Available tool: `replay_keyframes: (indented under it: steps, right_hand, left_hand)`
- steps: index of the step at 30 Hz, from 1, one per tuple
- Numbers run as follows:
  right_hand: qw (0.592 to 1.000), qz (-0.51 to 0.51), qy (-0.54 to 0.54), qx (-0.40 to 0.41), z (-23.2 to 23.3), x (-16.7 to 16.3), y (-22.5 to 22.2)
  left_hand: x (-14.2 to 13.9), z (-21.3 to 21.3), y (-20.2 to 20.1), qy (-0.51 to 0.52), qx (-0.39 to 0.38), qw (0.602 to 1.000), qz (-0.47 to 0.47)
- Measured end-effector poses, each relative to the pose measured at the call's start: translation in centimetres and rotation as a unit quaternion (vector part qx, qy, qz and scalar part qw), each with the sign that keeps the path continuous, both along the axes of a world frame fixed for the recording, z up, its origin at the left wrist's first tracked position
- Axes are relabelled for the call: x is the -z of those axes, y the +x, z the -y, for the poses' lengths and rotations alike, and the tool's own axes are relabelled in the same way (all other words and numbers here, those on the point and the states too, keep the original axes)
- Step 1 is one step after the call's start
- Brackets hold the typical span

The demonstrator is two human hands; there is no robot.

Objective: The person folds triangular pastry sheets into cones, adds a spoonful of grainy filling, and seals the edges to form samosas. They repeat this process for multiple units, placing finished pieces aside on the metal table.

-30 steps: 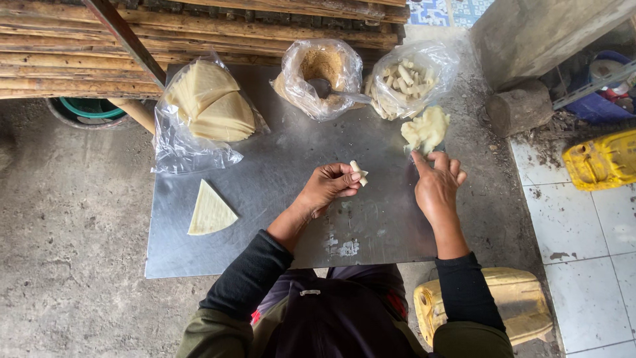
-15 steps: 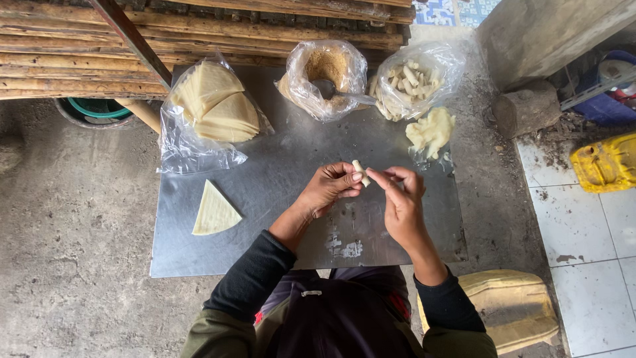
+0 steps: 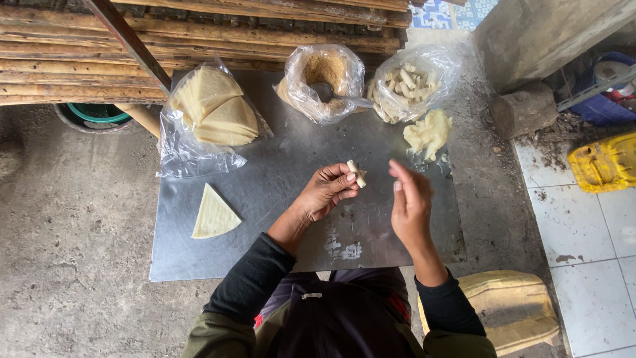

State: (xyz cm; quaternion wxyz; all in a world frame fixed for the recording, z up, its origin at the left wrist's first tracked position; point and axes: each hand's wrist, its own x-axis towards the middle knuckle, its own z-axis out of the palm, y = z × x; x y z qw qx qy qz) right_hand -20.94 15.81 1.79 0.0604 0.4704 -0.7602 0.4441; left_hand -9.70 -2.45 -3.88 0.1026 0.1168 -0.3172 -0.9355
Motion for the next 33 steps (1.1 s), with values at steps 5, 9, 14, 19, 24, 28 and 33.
replay_keyframes:
  steps: [5,9,14,19,24,28,33]
  right_hand:
    - [0.913,0.367,-0.119,-0.129,1.1,-0.2,0.9]
    - [0.916,0.355,-0.133,-0.132,1.6,0.3,2.1]
    - [0.877,0.42,-0.195,-0.131,1.8,0.6,1.9]
    - [0.875,0.43,-0.173,-0.141,1.6,0.8,1.8]
    - [0.854,0.439,-0.223,-0.169,1.5,1.2,2.0]
    - [0.843,0.449,-0.247,-0.166,1.2,1.2,1.7]
    - [0.893,0.381,-0.2,-0.135,1.3,0.7,1.7]
  left_hand:
    - [-0.3,-0.2,0.1,-0.034,0.013,0.999,-0.01]
    - [-0.3,-0.1,0.0,-0.049,-0.009,0.999,-0.002]
    - [-0.1,-0.4,0.0,-0.077,-0.002,0.997,-0.007]
    - [-0.4,-0.6,-0.1,-0.115,-0.007,0.993,-0.003]
    - [-0.7,-0.6,-0.1,-0.162,-0.003,0.987,0.002]
    - [-0.8,-0.6,-0.1,-0.172,-0.001,0.985,-0.008]
    - [-0.9,-0.7,-0.2,-0.167,-0.011,0.986,-0.016]
